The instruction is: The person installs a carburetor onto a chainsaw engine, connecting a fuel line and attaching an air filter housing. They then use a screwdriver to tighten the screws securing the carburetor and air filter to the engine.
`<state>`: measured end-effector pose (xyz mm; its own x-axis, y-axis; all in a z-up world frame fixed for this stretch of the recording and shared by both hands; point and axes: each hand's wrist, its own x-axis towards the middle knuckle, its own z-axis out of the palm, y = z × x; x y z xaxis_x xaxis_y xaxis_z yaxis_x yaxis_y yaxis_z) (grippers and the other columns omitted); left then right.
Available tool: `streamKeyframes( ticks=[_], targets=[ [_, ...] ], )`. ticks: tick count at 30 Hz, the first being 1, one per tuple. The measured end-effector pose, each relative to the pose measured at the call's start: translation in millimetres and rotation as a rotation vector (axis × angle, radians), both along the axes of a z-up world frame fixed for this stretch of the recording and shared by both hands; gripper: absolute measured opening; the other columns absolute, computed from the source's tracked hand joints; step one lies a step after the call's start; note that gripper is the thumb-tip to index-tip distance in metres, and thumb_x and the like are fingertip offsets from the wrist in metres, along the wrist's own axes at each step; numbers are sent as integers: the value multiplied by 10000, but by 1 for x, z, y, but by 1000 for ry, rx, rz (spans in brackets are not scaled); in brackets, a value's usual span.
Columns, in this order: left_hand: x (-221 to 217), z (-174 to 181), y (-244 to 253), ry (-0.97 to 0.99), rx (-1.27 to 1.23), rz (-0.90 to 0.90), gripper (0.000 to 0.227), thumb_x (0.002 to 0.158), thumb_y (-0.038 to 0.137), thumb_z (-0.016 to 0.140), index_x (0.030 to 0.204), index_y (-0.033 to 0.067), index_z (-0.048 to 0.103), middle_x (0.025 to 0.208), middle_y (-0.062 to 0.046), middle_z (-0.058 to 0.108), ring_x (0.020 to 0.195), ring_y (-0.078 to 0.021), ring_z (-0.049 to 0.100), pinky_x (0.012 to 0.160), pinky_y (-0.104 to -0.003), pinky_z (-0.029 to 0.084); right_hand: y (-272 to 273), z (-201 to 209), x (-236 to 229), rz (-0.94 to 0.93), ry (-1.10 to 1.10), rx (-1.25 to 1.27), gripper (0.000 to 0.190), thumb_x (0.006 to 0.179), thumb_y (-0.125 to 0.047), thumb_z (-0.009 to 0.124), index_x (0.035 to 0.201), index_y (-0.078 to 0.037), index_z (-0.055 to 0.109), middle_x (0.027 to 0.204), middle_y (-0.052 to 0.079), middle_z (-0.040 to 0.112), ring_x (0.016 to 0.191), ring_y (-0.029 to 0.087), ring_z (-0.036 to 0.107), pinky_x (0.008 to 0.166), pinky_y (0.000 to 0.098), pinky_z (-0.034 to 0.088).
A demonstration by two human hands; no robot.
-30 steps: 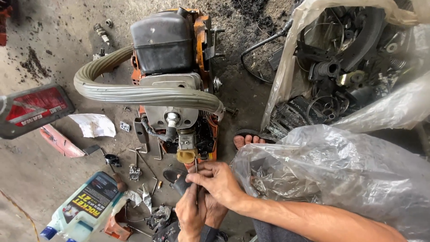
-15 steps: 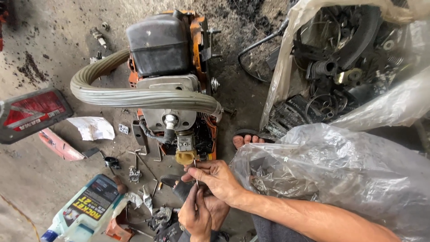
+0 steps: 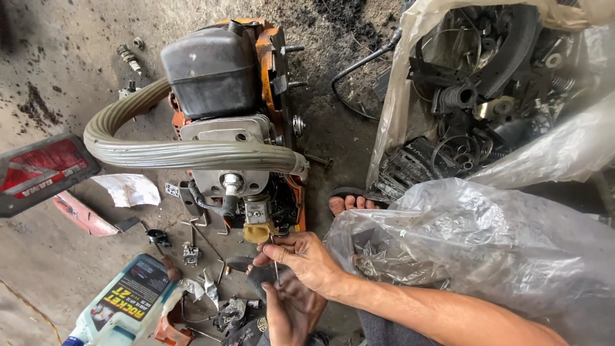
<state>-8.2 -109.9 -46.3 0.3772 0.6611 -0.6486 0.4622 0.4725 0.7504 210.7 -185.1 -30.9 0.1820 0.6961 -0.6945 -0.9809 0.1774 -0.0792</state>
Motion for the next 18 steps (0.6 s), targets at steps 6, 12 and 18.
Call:
streamKeyframes(
  ticks=[6, 12, 18],
  targets=[
    [63, 27, -14, 100, -121, 339, 255, 1058, 230, 573, 995, -17, 587, 728, -93, 563, 582, -95, 499, 459, -172, 332, 1, -1, 7, 78, -119, -73, 149, 931, -174, 734, 1003, -67, 809, 992, 89, 826, 953, 196, 799, 870, 297, 640],
    [-6, 6, 6, -275, -34, 25, 448, 1099, 312, 539, 1247, -91, 663, 973, -284, 772, 882, -343, 766, 838, -477, 634, 2, -5, 8, 95, -128, -37, 176, 967, -192, 701, 980, -60, 817, 966, 85, 831, 796, 175, 797, 745, 257, 650],
    [-24, -14, 7, -147, -289, 240, 297, 935, 170, 724, 1065, -68, 604, 649, -11, 280, 450, -53, 213, 314, -202, 159, -10, -4, 32, 164, -184, -45, 246, 922, -282, 712, 1041, -94, 816, 1034, 67, 843, 998, 179, 821, 897, 260, 635]
  ],
)
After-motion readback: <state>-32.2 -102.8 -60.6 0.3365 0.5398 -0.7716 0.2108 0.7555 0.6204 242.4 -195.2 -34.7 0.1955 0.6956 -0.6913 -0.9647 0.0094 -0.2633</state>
